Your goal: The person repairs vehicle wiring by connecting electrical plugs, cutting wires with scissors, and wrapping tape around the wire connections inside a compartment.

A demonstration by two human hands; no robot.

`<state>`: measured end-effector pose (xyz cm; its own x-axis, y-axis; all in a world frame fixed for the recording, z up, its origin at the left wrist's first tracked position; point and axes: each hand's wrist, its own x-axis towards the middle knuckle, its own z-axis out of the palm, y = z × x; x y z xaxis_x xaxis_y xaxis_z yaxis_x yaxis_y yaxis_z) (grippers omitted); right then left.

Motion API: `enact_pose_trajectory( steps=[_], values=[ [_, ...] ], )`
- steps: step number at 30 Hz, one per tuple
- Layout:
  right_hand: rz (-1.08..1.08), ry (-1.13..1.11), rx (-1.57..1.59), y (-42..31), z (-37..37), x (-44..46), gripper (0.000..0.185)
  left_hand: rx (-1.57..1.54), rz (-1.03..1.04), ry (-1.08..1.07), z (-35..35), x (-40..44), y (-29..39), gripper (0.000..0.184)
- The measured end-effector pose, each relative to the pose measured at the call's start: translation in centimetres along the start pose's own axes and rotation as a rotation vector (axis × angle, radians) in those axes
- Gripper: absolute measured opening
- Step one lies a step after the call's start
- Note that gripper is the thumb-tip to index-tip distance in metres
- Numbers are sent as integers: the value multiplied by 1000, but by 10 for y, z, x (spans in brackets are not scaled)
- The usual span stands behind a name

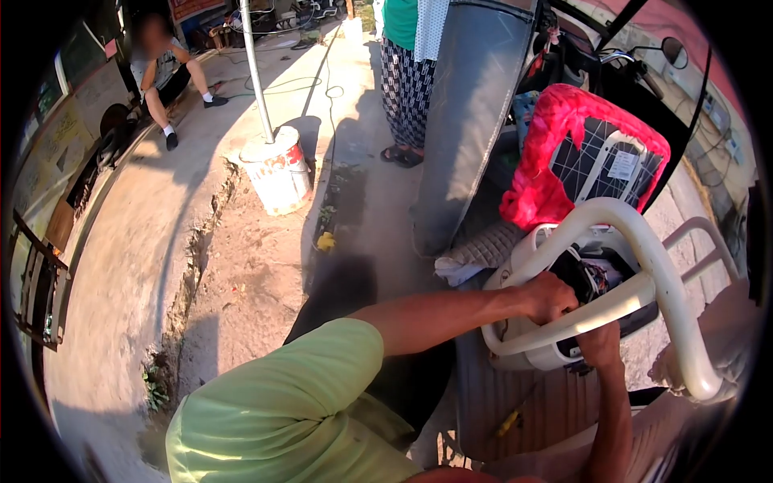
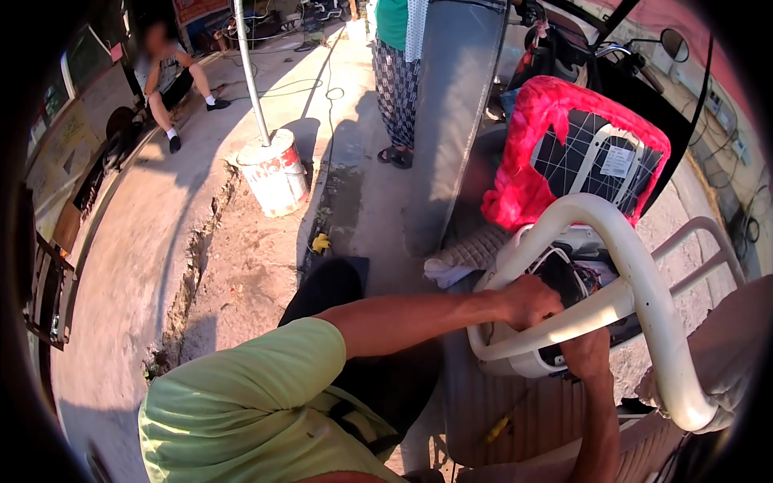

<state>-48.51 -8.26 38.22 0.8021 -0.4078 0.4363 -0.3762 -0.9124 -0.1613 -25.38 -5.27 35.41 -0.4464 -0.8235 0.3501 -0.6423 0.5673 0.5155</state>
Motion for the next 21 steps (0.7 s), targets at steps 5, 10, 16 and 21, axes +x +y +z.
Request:
enact_pose_trajectory(
  steps=[5, 10, 16, 21],
  values=[
    [62, 16, -9, -2, 1, 3, 23, 15, -19, 14, 1, 0, -1, 25],
    [313, -26, 29, -18, -8, 11, 22, -33, 22, 146, 7, 1, -4, 27],
    [479, -175, 272, -14, -15, 10, 10, -111, 40, 132, 1, -2, -1, 9],
    [449, -317, 353, -12, -27, 17, 12, -74, 74, 153, 24, 1, -26, 7]
  ],
)
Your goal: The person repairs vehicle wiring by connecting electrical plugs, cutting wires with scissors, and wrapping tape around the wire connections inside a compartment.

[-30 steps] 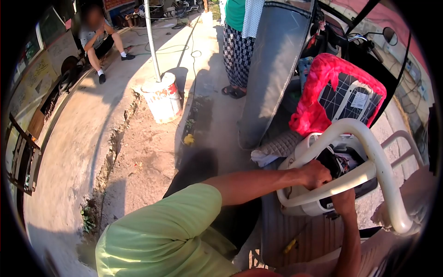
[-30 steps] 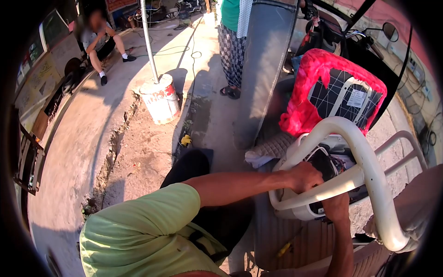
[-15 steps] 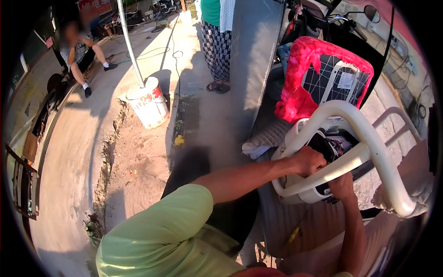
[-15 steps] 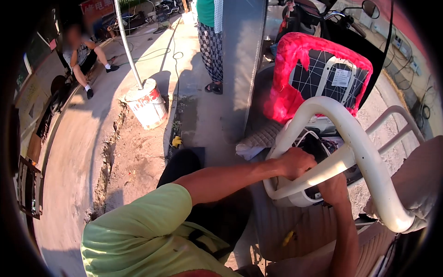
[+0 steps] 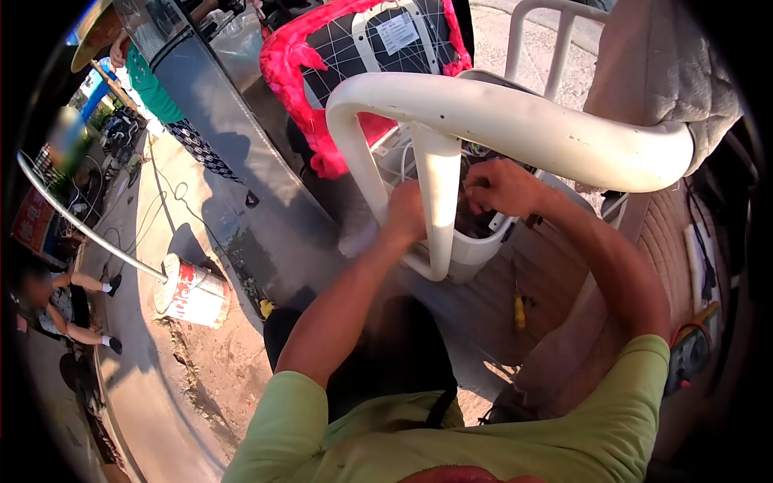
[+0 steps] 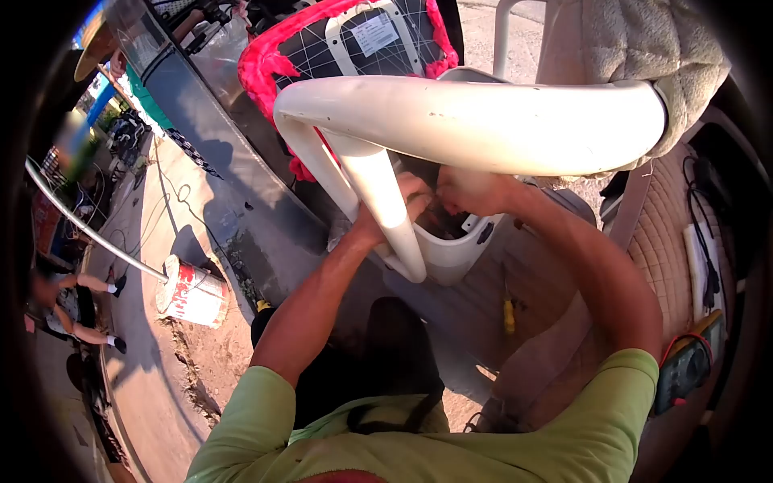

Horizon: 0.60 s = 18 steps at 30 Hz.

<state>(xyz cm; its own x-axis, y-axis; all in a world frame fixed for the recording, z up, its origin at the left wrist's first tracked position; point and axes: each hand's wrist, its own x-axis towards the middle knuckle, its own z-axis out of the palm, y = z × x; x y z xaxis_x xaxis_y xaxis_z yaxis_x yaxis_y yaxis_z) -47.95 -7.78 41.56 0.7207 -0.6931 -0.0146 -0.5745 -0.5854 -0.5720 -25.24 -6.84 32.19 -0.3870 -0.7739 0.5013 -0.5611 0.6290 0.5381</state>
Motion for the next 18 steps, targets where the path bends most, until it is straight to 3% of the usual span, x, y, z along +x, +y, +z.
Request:
enact_pose_trajectory(
  steps=[4, 7, 18],
  values=[
    [129, 13, 348, 12, 9, -1, 13, 14, -50, -14, 3, 1, -8, 28],
    [194, 3, 385, 12, 9, 0, 13, -128, -116, 5, -1, 1, 2, 25],
    [176, -28, 376, 15, 10, 0, 15, -64, 4, 29, -1, 1, -1, 22]
  ],
)
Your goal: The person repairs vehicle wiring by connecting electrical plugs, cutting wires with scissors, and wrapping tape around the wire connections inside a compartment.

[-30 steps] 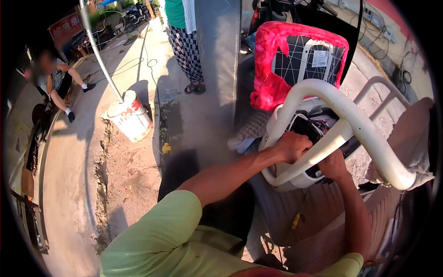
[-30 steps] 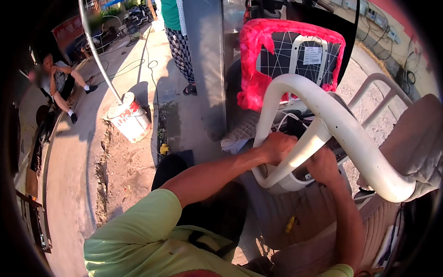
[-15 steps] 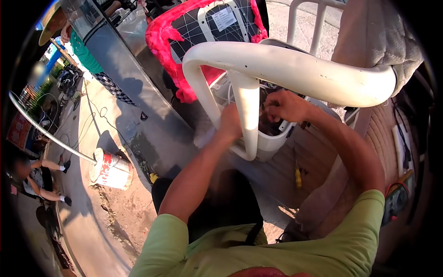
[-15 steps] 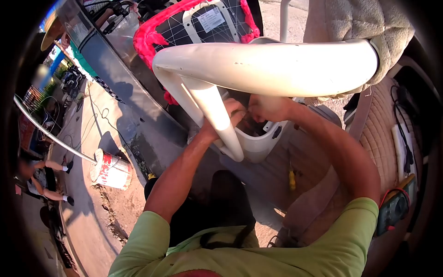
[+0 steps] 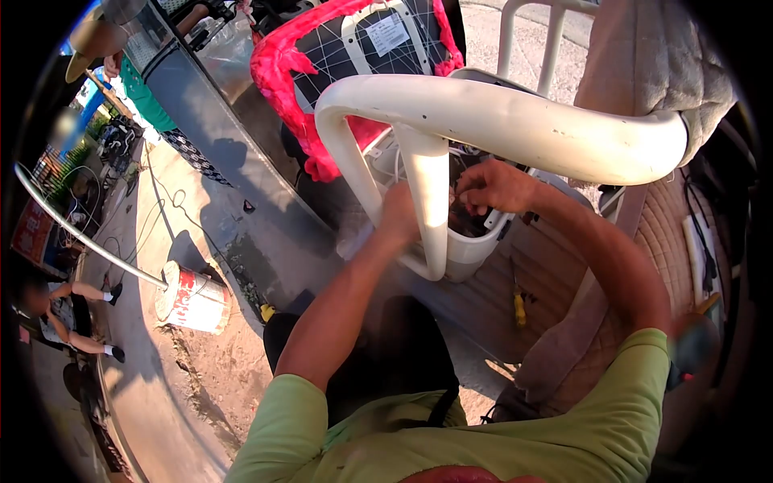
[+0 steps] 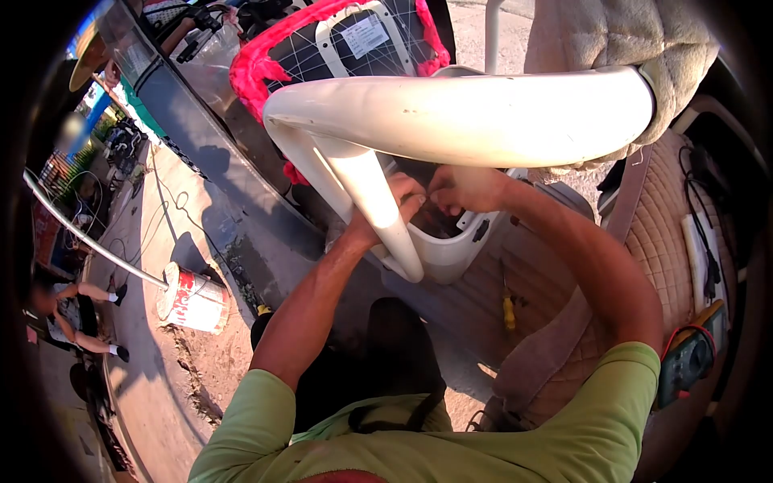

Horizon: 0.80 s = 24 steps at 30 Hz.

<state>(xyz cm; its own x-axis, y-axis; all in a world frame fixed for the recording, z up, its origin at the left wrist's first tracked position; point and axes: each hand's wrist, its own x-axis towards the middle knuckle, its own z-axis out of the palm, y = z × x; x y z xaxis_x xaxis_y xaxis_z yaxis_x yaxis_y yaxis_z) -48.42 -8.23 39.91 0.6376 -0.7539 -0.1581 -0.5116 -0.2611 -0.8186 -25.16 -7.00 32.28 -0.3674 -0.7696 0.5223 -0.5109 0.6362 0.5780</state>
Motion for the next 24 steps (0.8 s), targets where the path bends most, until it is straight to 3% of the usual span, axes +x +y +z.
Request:
enact_pose_trajectory(
  steps=[10, 16, 24],
  values=[
    [-21, 21, 14, 2, 4, -2, 16, 14, 102, 42, 3, -1, -6, 20],
    [-16, -37, 34, 3, 0, -1, 17, -92, -77, 9, -3, -3, 7, 21],
    [-38, -67, 63, 11, -2, 0, 16, 18, 96, 0, -3, -1, 3, 18]
  ],
)
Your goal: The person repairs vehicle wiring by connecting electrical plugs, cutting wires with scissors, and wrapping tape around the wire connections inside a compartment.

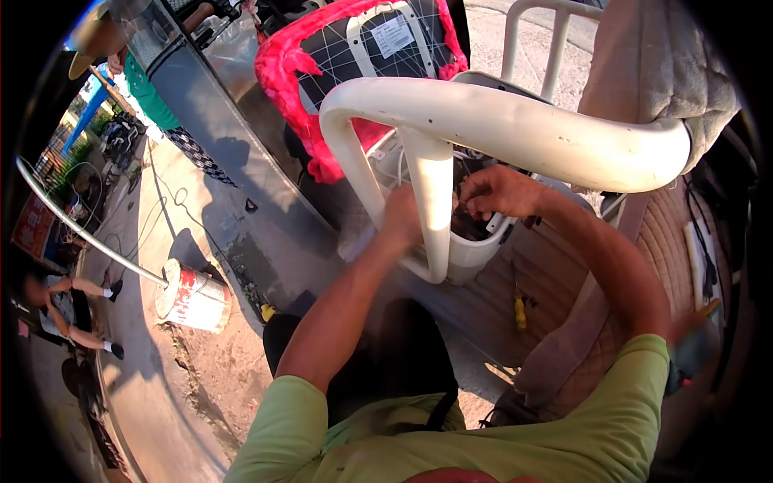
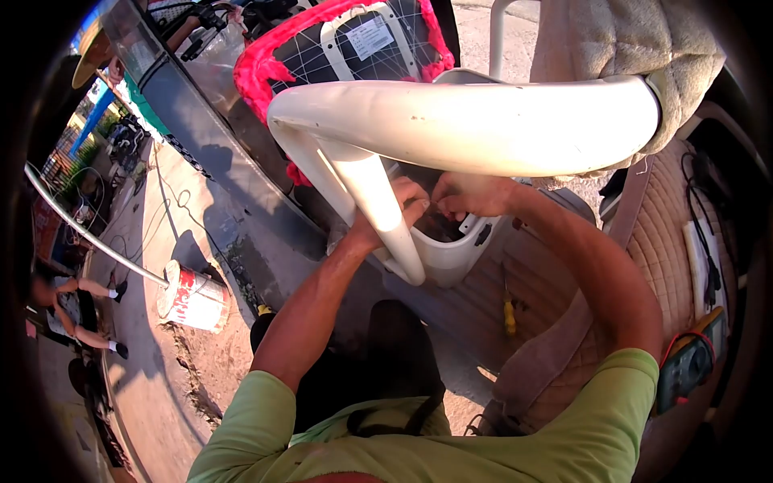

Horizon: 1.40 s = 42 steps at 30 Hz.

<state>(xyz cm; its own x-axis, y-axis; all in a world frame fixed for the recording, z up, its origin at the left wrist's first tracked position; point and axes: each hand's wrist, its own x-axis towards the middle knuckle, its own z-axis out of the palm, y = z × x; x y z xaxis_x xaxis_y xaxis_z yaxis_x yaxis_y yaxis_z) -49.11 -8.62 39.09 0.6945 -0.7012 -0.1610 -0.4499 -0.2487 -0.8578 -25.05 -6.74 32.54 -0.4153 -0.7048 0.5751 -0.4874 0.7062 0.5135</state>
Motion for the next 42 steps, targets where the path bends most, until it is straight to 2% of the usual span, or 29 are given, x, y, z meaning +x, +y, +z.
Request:
enact_pose_trajectory(
  steps=[4, 7, 10, 13, 16, 19, 22, 25, 28, 31, 34, 37, 40, 42],
  values=[
    [9, 40, 78, 1, 5, 1, 14, 59, 40, 14, 0, 0, -2, 19],
    [1, 99, 29, 2, 10, 1, 15, 51, -16, 7, 4, 0, -5, 20],
    [-101, 239, -250, -4, 18, -1, 20, 53, -7, 23, 4, 0, -4, 22],
    [-93, 371, -515, -14, 29, -5, 22, 61, -17, -2, 2, 0, -2, 22],
    [-93, 446, -573, -16, 35, -6, 22, 72, 21, 3, 2, 1, -1, 22],
    [-106, 459, -624, -10, 39, -3, 22, 14, -29, 19, 1, 0, 3, 20],
    [-167, 418, -731, -5, 39, -1, 25, 58, 62, 42, -1, 1, 5, 19],
    [-131, 404, -724, -8, 41, -3, 25, 64, 173, 84, -3, 1, 5, 19],
    [2, 354, -695, -18, 40, -4, 24, 112, 130, 40, -4, 0, 2, 18],
    [14, 340, -618, -17, 37, -3, 25, -14, 33, 32, -2, -3, 0, 19],
    [4, 272, -503, -13, 28, -1, 27, 46, 130, 19, -5, -1, 0, 20],
    [41, 200, -440, -13, 20, 2, 28, 56, 29, -39, -7, -2, 5, 9],
    [143, 87, -86, -18, 13, 0, 26, 28, 29, -15, -9, -1, 11, 10],
    [148, 71, -4, -13, 10, 2, 25, -23, 21, -3, -8, -1, 10, 11]
  ],
)
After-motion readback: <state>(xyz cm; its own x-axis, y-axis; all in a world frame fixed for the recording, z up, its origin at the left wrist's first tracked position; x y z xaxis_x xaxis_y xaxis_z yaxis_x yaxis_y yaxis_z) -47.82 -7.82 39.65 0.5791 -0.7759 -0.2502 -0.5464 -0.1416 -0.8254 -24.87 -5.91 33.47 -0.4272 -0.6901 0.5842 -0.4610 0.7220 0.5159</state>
